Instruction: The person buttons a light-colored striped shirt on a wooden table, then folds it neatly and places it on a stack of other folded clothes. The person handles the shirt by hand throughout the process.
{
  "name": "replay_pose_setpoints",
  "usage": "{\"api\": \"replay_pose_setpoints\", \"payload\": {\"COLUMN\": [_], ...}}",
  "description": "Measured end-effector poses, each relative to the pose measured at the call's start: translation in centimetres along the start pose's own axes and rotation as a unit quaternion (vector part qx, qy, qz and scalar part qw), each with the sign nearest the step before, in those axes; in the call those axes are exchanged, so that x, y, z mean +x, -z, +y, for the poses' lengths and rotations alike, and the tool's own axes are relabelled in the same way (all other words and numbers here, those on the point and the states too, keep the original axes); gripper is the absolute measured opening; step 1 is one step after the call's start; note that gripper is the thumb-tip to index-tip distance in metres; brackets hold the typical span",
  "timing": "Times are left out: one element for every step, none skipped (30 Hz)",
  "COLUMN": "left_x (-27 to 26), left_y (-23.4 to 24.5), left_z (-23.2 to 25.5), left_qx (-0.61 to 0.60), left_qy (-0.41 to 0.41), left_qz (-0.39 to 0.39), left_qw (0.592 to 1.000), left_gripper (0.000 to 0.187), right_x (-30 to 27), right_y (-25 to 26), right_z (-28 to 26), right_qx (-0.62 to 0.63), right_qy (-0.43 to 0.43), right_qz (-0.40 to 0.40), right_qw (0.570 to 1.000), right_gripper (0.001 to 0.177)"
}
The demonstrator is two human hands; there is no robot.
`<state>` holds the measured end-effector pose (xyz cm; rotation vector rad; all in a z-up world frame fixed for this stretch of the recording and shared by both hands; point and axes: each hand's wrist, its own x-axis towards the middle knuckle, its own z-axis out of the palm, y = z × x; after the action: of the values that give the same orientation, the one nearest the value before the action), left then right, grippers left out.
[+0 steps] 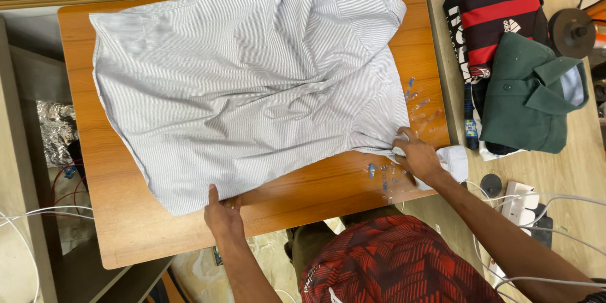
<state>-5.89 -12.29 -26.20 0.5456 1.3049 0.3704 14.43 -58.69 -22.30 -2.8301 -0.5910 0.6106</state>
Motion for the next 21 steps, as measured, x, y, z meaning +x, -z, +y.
{"api": "replay_pose_setpoints", "payload": {"left_x": [0.5,0.9,1.2,1.4,1.4,1.4,1.2,0.9,0.6,0.3,-0.1,-0.4,-0.7,-0.9,-1.0,-0.9,-0.8,-0.7,-0.6,-0.5,-0.3], "left_y": [0.1,0.2,0.4,0.7,1.1,1.4,1.6,1.9,2.1,2.3,2.4,2.6,2.7,2.9,3.0,3.2,3.5,3.9,4.3,4.7,5.0], "left_z": [-0.5,-0.9,-1.3,-1.6,-1.8,-2.0,-2.0,-2.0,-1.9,-1.7,-1.5,-1.3,-1.0,-0.8,-0.5,-0.2,0.0,0.2,0.4,0.6,0.9], "left_qx": [-0.006,-0.011,-0.016,-0.015,-0.015,-0.015,0.01,0.035,0.059,0.091,0.123,0.155,0.164,0.173,0.182,0.193,0.204,0.215,0.213,0.211,0.209], "left_qy": [-0.018,-0.036,-0.054,-0.056,-0.059,-0.063,-0.058,-0.055,-0.051,-0.063,-0.074,-0.085,-0.078,-0.072,-0.065,-0.073,-0.08,-0.087,-0.082,-0.077,-0.072], "left_qz": [0.007,0.013,0.018,0.033,0.048,0.063,0.092,0.122,0.152,0.16,0.168,0.178,0.189,0.2,0.211,0.214,0.216,0.219,0.218,0.216,0.215], "left_qw": [1.0,0.999,0.998,0.998,0.997,0.996,0.994,0.99,0.985,0.981,0.975,0.968,0.965,0.962,0.958,0.955,0.951,0.948,0.949,0.95,0.951], "left_gripper": [0.049,0.048,0.048,0.047,0.046,0.045,0.044,0.043,0.042,0.042,0.043,0.045,0.042,0.04,0.038,0.037,0.036,0.035,0.032,0.029,0.027], "right_x": [-0.3,-0.5,-0.6,-0.8,-1.0,-0.9,-0.9,-0.7,-0.6,-0.4,-0.2,0.1,0.4,0.7,0.9,1.1,1.2,1.1,1.0,0.9,0.8], "right_y": [0.0,-0.1,-0.1,-0.3,-0.4,-0.5,-0.6,-0.6,-0.5,-0.2,0.1,0.5,0.8,1.2,1.7,2.2,2.6,3.0,3.4,4.0,4.6], "right_z": [0.4,0.7,1.1,1.4,1.8,2.2,2.6,3.1,3.7,4.3,5.0,5.6,6.3,6.9,7.6,8.1,8.6,9.2,9.7,10.2,10.7], "right_qx": [0.001,-0.004,-0.009,-0.014,-0.017,-0.019,-0.021,-0.008,0.004,0.016,0.045,0.075,0.104,0.1,0.097,0.093,0.091,0.089,0.086,0.103,0.12], "right_qy": [-0.01,-0.018,-0.025,-0.032,-0.059,-0.085,-0.11,-0.104,-0.098,-0.09,-0.095,-0.099,-0.103,-0.138,-0.173,-0.208,-0.192,-0.176,-0.16,-0.167,-0.173], "right_qz": [-0.006,-0.005,-0.003,-0.002,-0.015,-0.027,-0.039,-0.04,-0.042,-0.042,-0.055,-0.07,-0.085,-0.076,-0.067,-0.057,-0.005,0.047,0.098,0.131,0.164], "right_qw": [1.0,1.0,1.0,0.999,0.998,0.996,0.993,0.994,0.994,0.995,0.993,0.99,0.986,0.982,0.978,0.972,0.977,0.979,0.978,0.972,0.964], "right_gripper": [0.027,0.028,0.029,0.03,0.032,0.034,0.036,0.04,0.045,0.049,0.053,0.056,0.059,0.069,0.079,0.089,0.077,0.065,0.054,0.046,0.04]}}
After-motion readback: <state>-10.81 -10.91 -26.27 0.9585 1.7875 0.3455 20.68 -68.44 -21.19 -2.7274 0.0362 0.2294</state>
